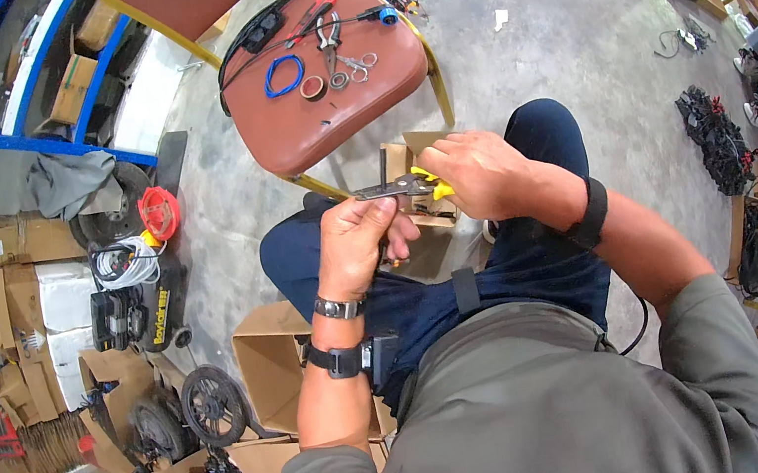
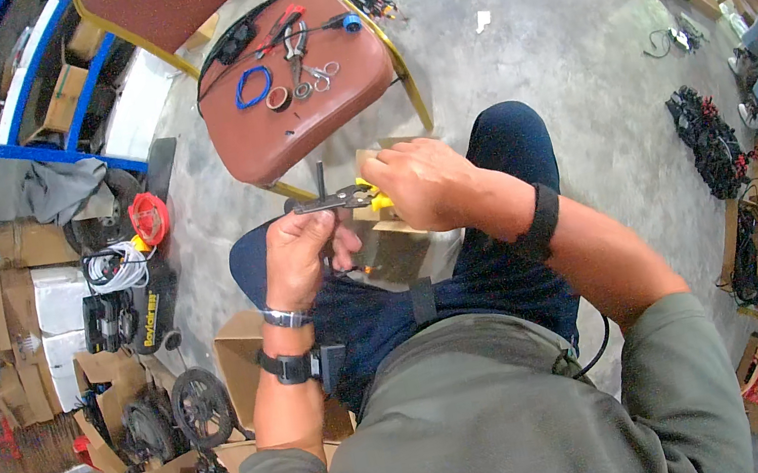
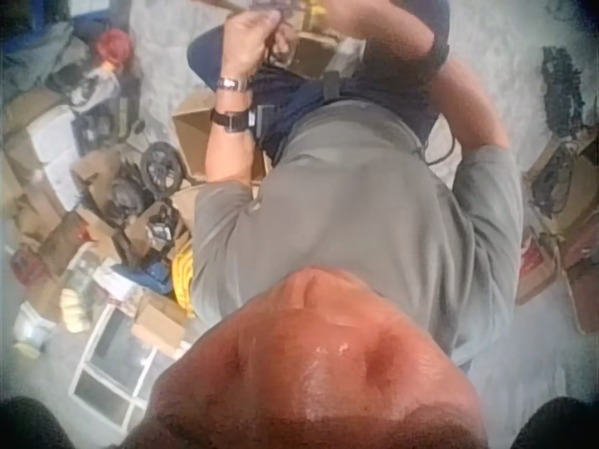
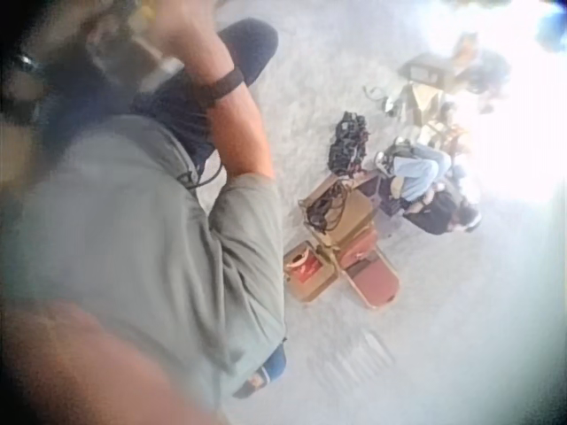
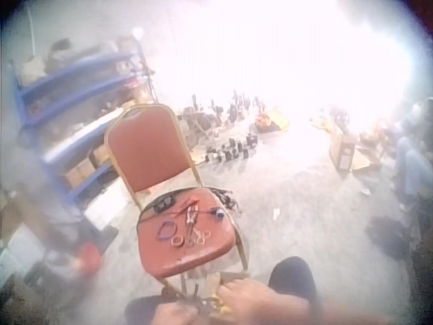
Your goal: The recorder is stripping and crimping electrical wires using wire strippers and connectors.
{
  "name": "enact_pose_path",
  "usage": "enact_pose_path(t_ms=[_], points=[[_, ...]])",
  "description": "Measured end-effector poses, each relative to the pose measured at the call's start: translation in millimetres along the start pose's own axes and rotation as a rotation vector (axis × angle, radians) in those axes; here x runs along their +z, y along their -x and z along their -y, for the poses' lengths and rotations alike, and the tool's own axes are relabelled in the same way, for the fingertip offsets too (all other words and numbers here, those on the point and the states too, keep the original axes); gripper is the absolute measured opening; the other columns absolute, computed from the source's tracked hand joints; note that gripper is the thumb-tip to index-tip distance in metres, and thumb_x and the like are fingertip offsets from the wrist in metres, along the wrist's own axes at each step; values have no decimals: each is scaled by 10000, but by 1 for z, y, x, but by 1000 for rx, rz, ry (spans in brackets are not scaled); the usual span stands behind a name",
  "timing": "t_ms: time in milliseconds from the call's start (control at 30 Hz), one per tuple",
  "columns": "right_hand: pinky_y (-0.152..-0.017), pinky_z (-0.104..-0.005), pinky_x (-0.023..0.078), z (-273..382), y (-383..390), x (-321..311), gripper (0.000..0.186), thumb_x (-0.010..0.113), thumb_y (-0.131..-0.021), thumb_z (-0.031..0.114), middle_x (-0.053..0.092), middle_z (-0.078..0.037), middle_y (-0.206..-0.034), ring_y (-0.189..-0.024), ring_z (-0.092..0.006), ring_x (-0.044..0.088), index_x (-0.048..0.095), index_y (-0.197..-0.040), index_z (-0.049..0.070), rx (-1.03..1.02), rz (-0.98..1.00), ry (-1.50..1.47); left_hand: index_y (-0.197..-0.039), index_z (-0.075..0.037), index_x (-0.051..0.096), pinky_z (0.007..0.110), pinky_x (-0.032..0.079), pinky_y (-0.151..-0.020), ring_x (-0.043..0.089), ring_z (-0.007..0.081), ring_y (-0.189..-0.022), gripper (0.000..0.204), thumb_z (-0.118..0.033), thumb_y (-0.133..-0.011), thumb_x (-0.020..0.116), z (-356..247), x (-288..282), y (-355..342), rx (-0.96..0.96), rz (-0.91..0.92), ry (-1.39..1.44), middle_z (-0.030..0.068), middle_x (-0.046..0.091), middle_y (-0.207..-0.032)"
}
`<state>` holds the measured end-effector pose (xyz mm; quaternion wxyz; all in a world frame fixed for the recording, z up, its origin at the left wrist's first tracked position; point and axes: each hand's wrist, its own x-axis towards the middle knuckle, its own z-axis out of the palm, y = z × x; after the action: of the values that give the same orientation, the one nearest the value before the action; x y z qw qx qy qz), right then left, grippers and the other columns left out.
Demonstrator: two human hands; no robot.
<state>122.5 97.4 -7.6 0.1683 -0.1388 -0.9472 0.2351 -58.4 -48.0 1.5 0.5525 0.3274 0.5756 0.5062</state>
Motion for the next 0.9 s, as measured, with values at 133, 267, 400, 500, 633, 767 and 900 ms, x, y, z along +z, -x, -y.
enact_pose_path(t_ms=[133, 267, 400, 500, 633, 767, 900], points=[[-720, -453, 519, 16, 25, -7, 160, 594, -798, 112, 630, -174, -816, -842, -372, 651, 546, -918, 16, 9, 9, 23, -977, 6, 679, 232, 445, -477, 583, 112, -532, 241, -223, -981, 604, 5, 27, 22, 131, -108, -81, 95, 685, -706], [-669, -438, 530, 34, 51, -11, 142, 581, -796, 92, 633, -182, -802, -792, -365, 661, 548, -903, 4, 52, 44, 23, -913, -3, 703, 233, 460, -496, 590, 98, -549, 178, -153, -964, 622, 12, 45, 39, 196, -183, -209, 62, 686, -699], [-646, -446, 520, 50, 65, -22, 184, 622, -803, 121, 635, -180, -797, -764, -365, 657, 544, -907, -9, 144, 78, 66, -868, 7, 697, 255, 474, -504, 604, 104, -556, 159, -116, -945, 633, 14, 54, 40, 321, -195, -401, 59, 682, -683], [-654, -452, 506, 51, 66, -29, 246, 671, -822, 175, 637, -170, -799, -775, -363, 652, 550, -934, -9, 237, 154, 89, -821, 15, 670, 290, 471, -503, 620, 145, -540, 142, -86, -917, 646, 13, 62, 32, 554, -272, -636, 93, 676, -670], [-642, -455, 513, 45, 64, -34, 256, 671, -846, 217, 646, -173, -769, -733, -367, 661, 579, -915, -12, 367, 299, 114, -772, -12, 618, 380, 467, -507, 622, 301, -562, 107, -48, -859, 670, 14, 65, 15, 690, -281, -911, 141, 631, -653], [-602, -437, 553, 32, 57, -31, 149, 629, -737, 91, 675, -197, -730, -677, -357, 697, 597, -827, -24, 355, 299, 129, -783, -38, 603, 422, 474, -517, 618, 348, -599, 92, -51, -840, 674, 24, 59, -4, 714, -247, -1092, 147, 611, -654], [-611, -454, 544, 12, 47, -17, 152, 628, -739, 74, 666, -180, -749, -700, -365, 687, 577, -849, -18, 333, 226, 87, -870, -6, 647, 334, 455, -483, 614, 215, -529, 119, -120, -905, 653, 26, 49, -18, 403, -188, -787, 91, 658, -671]])
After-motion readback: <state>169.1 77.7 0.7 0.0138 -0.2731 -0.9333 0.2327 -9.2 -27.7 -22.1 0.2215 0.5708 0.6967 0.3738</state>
